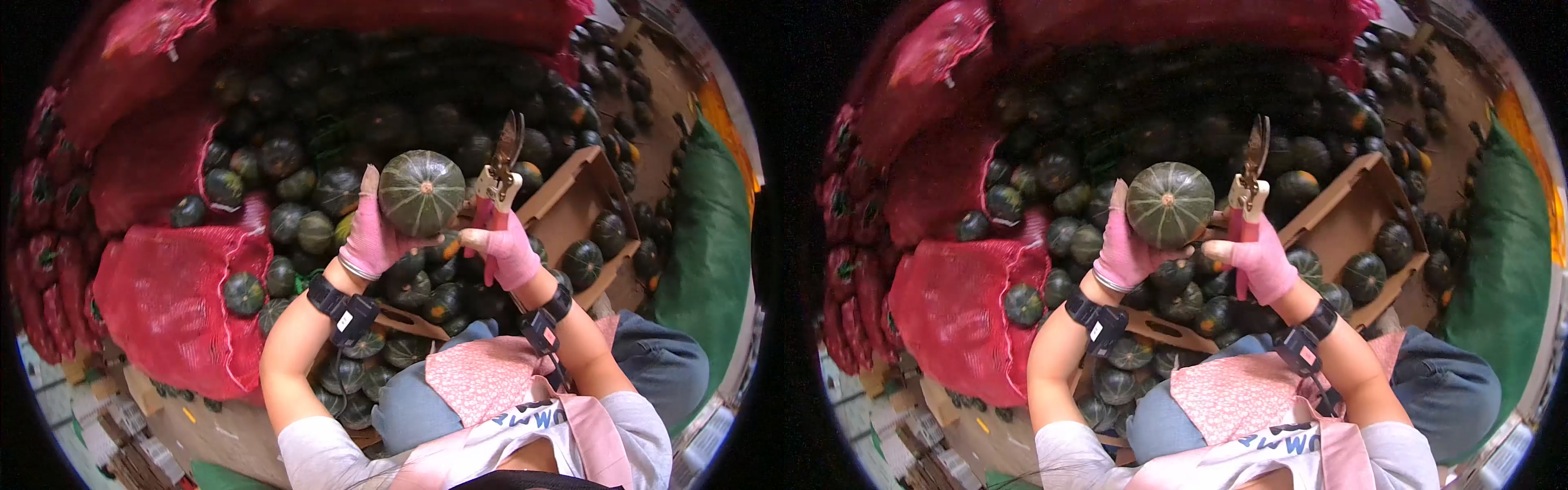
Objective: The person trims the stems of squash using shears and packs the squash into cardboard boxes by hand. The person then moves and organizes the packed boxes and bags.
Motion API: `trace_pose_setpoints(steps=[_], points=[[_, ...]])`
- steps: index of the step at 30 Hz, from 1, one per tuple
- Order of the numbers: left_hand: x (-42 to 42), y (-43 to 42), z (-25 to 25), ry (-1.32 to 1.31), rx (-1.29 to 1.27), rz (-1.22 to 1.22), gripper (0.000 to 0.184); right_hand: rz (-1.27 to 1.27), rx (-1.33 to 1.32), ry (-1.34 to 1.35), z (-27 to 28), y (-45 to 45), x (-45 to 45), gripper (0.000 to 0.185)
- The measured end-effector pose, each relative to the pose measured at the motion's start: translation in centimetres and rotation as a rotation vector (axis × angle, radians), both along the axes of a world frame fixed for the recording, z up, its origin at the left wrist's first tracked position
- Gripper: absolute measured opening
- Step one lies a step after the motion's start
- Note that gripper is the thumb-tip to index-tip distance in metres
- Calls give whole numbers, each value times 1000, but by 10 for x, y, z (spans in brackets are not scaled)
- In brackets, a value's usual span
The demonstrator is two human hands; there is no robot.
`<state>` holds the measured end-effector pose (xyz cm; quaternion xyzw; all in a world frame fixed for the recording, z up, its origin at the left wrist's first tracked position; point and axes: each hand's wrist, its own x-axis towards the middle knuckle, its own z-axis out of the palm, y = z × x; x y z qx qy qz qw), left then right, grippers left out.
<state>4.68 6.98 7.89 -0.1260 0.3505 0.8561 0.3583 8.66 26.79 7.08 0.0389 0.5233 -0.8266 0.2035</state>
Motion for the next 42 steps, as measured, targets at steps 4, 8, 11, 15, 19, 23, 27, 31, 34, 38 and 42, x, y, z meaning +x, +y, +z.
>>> trace_pose_setpoints(steps=[4, 8, 11, 15, 19, 23, 27, 31, 34, 38, 42], points=[[9, 32, -13, 443, -121, -23, 66, -133, -100, -94, -22, 12, 1, 37], [-7, 59, -18, 131, -60, -133, 65, -216, -273, -156, -19, 34, 3, 37], [-7, 82, -20, 233, -27, -204, 64, -327, -311, -176, -16, 55, 4, 43], [-23, 113, -28, 271, 51, -319, 69, -314, -145, -13, -13, 98, 15, 49], [-24, 152, -37, 251, 172, -316, 67, -280, 96, 158, -18, 127, 25, 62], [-28, 167, -49, 390, 138, -512, 59, -345, -7, 21, -22, 159, 42, 46], [-8, 187, -48, 334, -71, -500, 51, -476, 97, -218, -36, 179, 50, 41], [11, 192, -88, 1217, -763, -486, 59, -408, 432, -324, -39, 186, 46, 29], [17, 200, -57, 961, -1023, -921, 58, -341, 549, -371, -46, 177, 44, 33], [30, 210, -70, 1241, -1444, -1018, 56, -182, 645, -420, -57, 187, 42, 39], [35, 201, -75, 1409, -1329, -867, 59, -233, 495, -403, -53, 196, 51, 40]])
